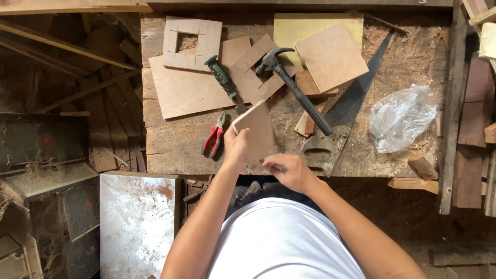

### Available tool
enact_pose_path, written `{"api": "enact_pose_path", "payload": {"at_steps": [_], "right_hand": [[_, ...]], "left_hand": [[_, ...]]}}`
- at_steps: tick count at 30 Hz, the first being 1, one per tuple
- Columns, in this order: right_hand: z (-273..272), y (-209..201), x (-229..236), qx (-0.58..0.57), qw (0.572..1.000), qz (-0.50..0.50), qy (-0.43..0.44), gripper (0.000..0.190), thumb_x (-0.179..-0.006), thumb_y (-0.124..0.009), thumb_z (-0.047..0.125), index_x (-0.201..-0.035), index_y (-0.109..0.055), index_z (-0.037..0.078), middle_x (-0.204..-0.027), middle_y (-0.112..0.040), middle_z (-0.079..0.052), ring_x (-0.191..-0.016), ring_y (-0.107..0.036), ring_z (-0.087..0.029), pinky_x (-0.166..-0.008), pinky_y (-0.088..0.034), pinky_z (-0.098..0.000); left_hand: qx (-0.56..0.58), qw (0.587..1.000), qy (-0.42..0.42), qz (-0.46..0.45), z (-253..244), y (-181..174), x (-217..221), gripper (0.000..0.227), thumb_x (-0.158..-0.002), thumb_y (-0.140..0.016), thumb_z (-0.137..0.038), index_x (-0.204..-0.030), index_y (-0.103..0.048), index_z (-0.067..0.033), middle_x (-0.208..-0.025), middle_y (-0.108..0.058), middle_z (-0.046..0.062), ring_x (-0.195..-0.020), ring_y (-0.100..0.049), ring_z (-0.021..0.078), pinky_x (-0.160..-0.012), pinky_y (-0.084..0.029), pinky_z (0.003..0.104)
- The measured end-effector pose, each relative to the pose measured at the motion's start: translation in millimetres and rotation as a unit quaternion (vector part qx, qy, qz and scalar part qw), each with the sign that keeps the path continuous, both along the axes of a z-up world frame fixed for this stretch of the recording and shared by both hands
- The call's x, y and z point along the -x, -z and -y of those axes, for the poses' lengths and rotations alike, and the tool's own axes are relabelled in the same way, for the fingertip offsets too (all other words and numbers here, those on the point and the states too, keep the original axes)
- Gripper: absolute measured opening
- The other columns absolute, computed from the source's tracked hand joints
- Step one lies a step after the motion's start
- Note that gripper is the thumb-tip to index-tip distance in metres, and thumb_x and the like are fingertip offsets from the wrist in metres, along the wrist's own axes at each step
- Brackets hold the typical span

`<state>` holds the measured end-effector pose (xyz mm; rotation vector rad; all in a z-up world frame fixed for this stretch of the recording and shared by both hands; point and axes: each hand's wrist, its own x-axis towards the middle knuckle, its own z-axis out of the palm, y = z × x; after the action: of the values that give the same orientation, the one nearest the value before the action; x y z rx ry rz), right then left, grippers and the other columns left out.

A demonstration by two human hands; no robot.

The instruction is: The person assembles small wooden frames by tapping thin wooden strips into grooves using a hammer and a blue-handled mallet. The person then sands the edges of the assembled pieces with sandpaper and places the finished frames into a plastic bag.

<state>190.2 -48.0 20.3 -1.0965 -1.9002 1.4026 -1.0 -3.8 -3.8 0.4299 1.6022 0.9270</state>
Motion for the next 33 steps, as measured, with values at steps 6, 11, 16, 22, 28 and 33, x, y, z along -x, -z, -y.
{"api": "enact_pose_path", "payload": {"at_steps": [6, 11, 16, 22, 28, 33], "right_hand": [[-28.1, 15.0, -9.3, 0.220, 0.938, -0.163, 0.212, 0.013, -0.102, -0.058, 0.013, -0.110, -0.060, 0.002, -0.088, -0.071, -0.008, -0.075, -0.071, -0.015, -0.069, -0.063, -0.0307], [-53.8, 13.1, -11.3, 0.223, 0.929, -0.103, 0.278, 0.017, -0.104, -0.058, 0.020, -0.106, -0.056, 0.003, -0.078, -0.066, -0.005, -0.062, -0.066, -0.013, -0.055, -0.056, -0.0296], [-58.3, 2.3, -0.6, 0.167, 0.954, -0.028, 0.249, 0.020, -0.101, -0.061, 0.024, -0.106, -0.062, 0.004, -0.073, -0.065, -0.003, -0.058, -0.061, -0.010, -0.050, -0.049, -0.0271], [-56.7, 2.6, 11.5, 0.067, 0.975, 0.094, 0.192, 0.028, -0.096, -0.071, 0.031, -0.094, -0.069, 0.003, -0.067, -0.063, -0.002, -0.058, -0.056, -0.009, -0.051, -0.045, -0.0294], [-48.1, 2.2, 21.5, 0.110, 0.973, 0.053, 0.198, 0.028, -0.094, -0.071, 0.030, -0.087, -0.070, 0.003, -0.063, -0.062, 0.001, -0.057, -0.054, -0.008, -0.050, -0.043, -0.0294], [-37.2, -7.3, 24.2, 0.077, 0.971, 0.134, 0.182, 0.032, -0.091, -0.078, 0.028, -0.080, -0.069, -0.001, -0.056, -0.054, -0.007, -0.053, -0.047, -0.013, -0.050, -0.040, -0.0320]], "left_hand": [[-0.152, 0.985, 0.068, -0.050, 25.0, 8.6, -1.5, 0.042, -0.088, -0.059, -0.001, -0.128, -0.069, -0.0073, -0.108, -0.074, 0.011, -0.083, -0.065, 0.0145, -0.068, -0.053, 0.032], [-0.215, 0.965, 0.139, -0.045, 35.1, -5.0, -1.5, 0.032, -0.095, -0.066, -0.007, -0.126, -0.073, -0.0085, -0.099, -0.077, 0.005, -0.061, -0.051, 0.0040, -0.050, -0.037, 0.020], [-0.137, 0.943, 0.266, -0.144, 33.4, -33.4, 15.5, 0.042, -0.092, -0.067, -0.007, -0.132, -0.071, -0.0142, -0.086, -0.078, 0.011, -0.062, -0.060, 0.0110, -0.055, -0.049, 0.029], [-0.099, 0.872, 0.382, -0.288, 29.7, -42.4, 16.0, 0.054, -0.089, -0.066, -0.012, -0.142, -0.060, -0.0190, -0.095, -0.073, 0.026, -0.084, -0.072, 0.0379, -0.077, -0.055, 0.048], [-0.129, 0.839, 0.368, -0.380, 30.8, -25.5, -5.8, 0.054, -0.085, -0.063, -0.011, -0.139, -0.058, -0.0156, -0.099, -0.073, 0.025, -0.090, -0.069, 0.0454, -0.079, -0.053, 0.057], [-0.090, 0.835, 0.396, -0.372, 33.0, -29.9, -6.3, 0.056, -0.085, -0.062, -0.009, -0.141, -0.057, -0.0157, -0.093, -0.072, 0.026, -0.088, -0.069, 0.0469, -0.079, -0.053, 0.058]]}}
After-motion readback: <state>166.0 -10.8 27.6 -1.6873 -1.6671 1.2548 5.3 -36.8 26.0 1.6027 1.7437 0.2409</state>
